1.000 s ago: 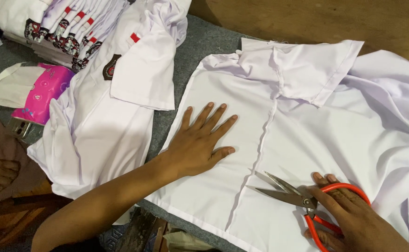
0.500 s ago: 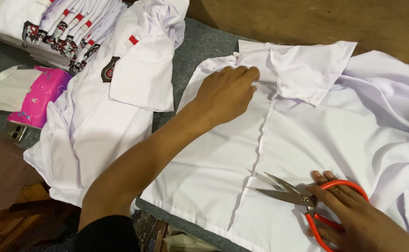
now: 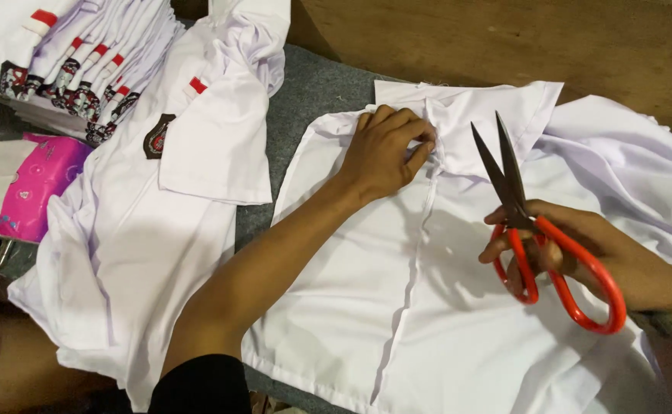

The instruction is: Trimming loose threads from white shirts using scissors

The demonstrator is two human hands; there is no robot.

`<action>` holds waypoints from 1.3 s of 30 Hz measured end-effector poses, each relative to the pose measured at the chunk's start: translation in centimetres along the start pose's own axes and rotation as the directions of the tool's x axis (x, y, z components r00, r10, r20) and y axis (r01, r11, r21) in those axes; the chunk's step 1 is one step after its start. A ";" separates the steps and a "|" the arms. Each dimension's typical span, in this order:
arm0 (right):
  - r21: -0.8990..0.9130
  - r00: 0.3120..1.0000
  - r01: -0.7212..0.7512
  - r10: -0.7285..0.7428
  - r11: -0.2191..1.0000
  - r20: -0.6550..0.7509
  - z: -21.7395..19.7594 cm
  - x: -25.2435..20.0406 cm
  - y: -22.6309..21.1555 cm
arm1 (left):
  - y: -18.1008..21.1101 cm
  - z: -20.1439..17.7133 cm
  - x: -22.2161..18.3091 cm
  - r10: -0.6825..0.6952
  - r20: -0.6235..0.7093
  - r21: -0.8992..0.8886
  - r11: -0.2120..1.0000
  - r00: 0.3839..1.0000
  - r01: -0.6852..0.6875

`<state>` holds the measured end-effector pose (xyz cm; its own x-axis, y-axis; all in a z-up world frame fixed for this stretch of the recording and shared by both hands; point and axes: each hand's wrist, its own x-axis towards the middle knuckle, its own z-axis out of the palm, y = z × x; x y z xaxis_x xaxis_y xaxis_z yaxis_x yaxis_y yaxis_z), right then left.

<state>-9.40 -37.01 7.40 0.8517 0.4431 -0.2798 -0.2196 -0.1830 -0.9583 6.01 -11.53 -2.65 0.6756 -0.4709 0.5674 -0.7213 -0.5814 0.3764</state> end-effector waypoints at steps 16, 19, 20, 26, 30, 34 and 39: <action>0.259 0.980 0.140 -0.170 0.956 0.099 -1.2 3.4 7.6 | 1.0 -1.7 0.2 -0.113 0.105 -0.142 0.982 0.988 0.127; 0.324 0.994 0.037 -0.069 0.945 0.089 -1.6 3.6 8.4 | 0.5 -0.8 0.0 -0.074 0.082 -0.008 0.997 0.994 0.075; 0.304 0.993 0.045 -0.075 0.952 0.089 -1.5 3.6 8.2 | 0.3 -0.7 0.1 -0.074 0.091 0.006 0.997 0.993 0.073; 0.287 0.993 0.063 -0.090 0.956 0.081 -1.4 3.6 8.1 | -0.1 0.1 -0.1 -0.070 0.052 0.062 0.996 0.996 0.067; 0.324 0.996 0.020 -0.048 0.946 0.076 -1.3 3.6 8.1 | 0.3 -0.4 0.1 -0.072 0.034 0.056 0.996 0.997 0.070; 0.292 0.990 0.081 -0.111 0.953 0.087 -1.3 3.6 7.8 | 1.0 -1.1 0.3 -0.100 0.016 -0.001 0.995 0.995 0.100; 0.269 0.977 0.144 -0.180 0.952 0.116 -1.5 3.8 8.3 | 0.8 -1.2 0.3 -0.109 0.020 -0.039 0.993 0.994 0.110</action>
<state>-7.27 -38.14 -1.55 0.8163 0.5676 -0.1074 -0.2149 0.1258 -0.9685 5.42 -11.32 -1.29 0.7530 -0.4180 0.5083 -0.6484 -0.6031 0.4646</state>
